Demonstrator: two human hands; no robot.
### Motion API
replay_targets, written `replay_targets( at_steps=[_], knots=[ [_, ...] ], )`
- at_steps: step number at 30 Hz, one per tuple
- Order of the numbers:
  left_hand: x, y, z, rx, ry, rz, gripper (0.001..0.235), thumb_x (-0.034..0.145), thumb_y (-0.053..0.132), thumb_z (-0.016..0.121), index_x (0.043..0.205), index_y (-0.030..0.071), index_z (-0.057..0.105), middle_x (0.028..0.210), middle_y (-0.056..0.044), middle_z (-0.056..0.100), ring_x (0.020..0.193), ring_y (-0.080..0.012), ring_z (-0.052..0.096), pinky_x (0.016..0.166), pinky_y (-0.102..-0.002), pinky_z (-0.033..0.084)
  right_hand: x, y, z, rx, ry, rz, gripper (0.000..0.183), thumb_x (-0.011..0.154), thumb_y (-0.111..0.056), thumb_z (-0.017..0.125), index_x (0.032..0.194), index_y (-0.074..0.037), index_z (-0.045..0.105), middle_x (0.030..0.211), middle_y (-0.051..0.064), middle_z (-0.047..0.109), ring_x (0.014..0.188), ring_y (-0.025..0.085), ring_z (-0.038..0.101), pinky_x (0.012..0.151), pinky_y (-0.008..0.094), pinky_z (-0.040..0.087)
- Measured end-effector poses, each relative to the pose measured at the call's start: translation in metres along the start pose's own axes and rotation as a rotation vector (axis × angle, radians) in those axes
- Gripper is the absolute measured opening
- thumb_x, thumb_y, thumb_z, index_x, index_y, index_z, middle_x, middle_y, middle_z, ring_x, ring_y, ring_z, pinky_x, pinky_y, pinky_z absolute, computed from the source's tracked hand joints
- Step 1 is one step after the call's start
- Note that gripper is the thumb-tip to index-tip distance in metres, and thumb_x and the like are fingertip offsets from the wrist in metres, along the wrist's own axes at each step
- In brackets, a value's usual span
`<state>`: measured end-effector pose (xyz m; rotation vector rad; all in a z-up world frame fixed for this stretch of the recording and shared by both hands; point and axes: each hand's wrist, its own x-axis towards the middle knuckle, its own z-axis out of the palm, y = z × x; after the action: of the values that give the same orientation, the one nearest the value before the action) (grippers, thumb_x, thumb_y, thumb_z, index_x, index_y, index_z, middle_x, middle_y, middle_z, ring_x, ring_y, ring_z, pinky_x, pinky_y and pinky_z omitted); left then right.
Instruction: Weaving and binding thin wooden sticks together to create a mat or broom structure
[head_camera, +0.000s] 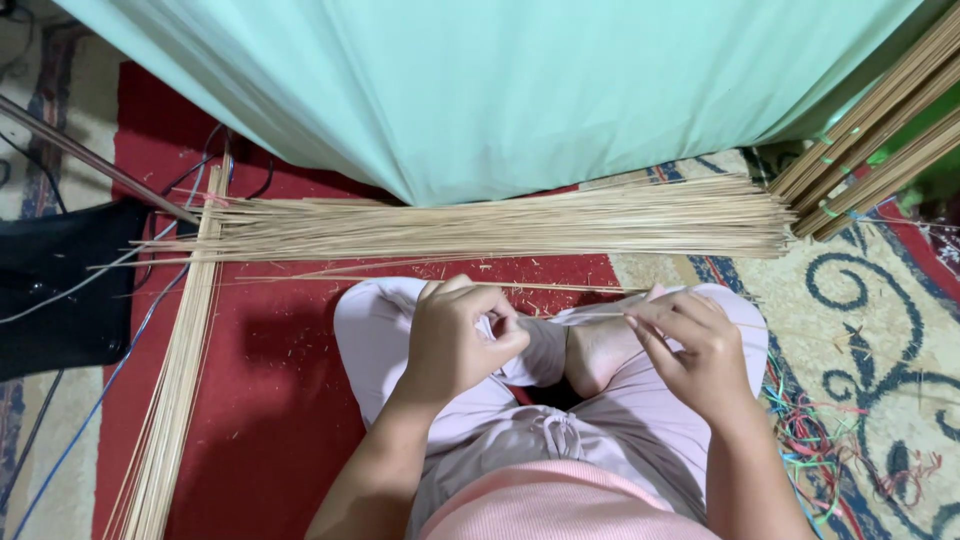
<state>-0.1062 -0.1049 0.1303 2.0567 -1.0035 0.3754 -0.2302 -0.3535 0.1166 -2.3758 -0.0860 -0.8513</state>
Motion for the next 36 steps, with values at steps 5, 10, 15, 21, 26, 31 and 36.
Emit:
replay_targets(
  at_steps=[5,10,15,21,26,31,36],
  knots=[
    [0.003,-0.009,0.007,0.073,0.014,-0.026,0.009,0.064,0.013,0.071,0.064,0.019,0.064,0.057,0.007,0.063,0.064,-0.0195,0.061,0.070,-0.037,0.048,0.002,0.012,0.006,0.022,-0.064,-0.056,0.009,0.086,-0.009,0.075,0.095,-0.012,0.078,0.075,0.008,0.065,0.069,0.030,0.062,0.068,0.040,0.050],
    [-0.008,-0.037,0.036,0.206,0.071,-0.023,0.014,0.060,0.016,0.068,0.058,0.022,0.055,0.055,0.011,0.059,0.061,-0.0161,0.058,0.068,-0.040,0.046,-0.001,0.024,0.019,-0.017,-0.101,-0.098,0.009,0.091,-0.014,0.072,0.098,-0.011,0.076,0.078,0.004,0.066,0.070,0.024,0.062,0.067,0.037,0.050],
    [-0.010,-0.066,0.050,0.191,-0.078,-0.205,0.010,0.059,0.023,0.072,0.055,0.026,0.062,0.053,0.011,0.060,0.061,-0.0162,0.060,0.068,-0.040,0.046,0.005,0.034,0.029,0.073,-0.132,-0.012,0.014,0.090,-0.018,0.073,0.101,-0.016,0.081,0.082,0.000,0.074,0.071,0.018,0.069,0.067,0.030,0.053],
    [-0.001,-0.059,0.048,0.220,0.018,-0.246,0.012,0.056,0.025,0.072,0.052,0.026,0.061,0.052,0.008,0.059,0.058,-0.0212,0.061,0.065,-0.042,0.047,0.019,0.024,0.026,0.081,-0.083,-0.018,0.011,0.089,-0.016,0.074,0.097,-0.013,0.081,0.077,0.001,0.070,0.066,0.017,0.069,0.063,0.030,0.054],
    [-0.013,-0.078,0.069,0.244,-0.039,-0.337,0.010,0.057,0.028,0.072,0.051,0.028,0.063,0.050,0.008,0.059,0.057,-0.0206,0.061,0.063,-0.042,0.051,0.014,0.035,0.032,0.056,-0.130,-0.011,0.012,0.090,-0.019,0.073,0.096,-0.014,0.081,0.083,0.000,0.075,0.072,0.018,0.073,0.066,0.031,0.055],
    [-0.021,-0.099,0.086,0.323,0.006,-0.359,0.009,0.056,0.029,0.070,0.052,0.027,0.062,0.056,0.001,0.059,0.059,-0.0297,0.061,0.058,-0.048,0.050,0.001,0.061,0.050,0.008,-0.156,-0.011,0.012,0.090,-0.023,0.073,0.093,-0.013,0.079,0.080,0.002,0.074,0.073,0.022,0.072,0.066,0.035,0.053],
    [-0.027,-0.121,0.101,0.347,0.016,-0.294,0.019,0.051,0.027,0.072,0.047,0.028,0.054,0.044,0.009,0.056,0.056,-0.0210,0.062,0.055,-0.042,0.051,0.003,0.080,0.061,0.074,-0.207,0.073,0.011,0.089,-0.022,0.075,0.090,-0.015,0.083,0.075,-0.001,0.071,0.068,0.017,0.071,0.065,0.032,0.054]
  ],
)
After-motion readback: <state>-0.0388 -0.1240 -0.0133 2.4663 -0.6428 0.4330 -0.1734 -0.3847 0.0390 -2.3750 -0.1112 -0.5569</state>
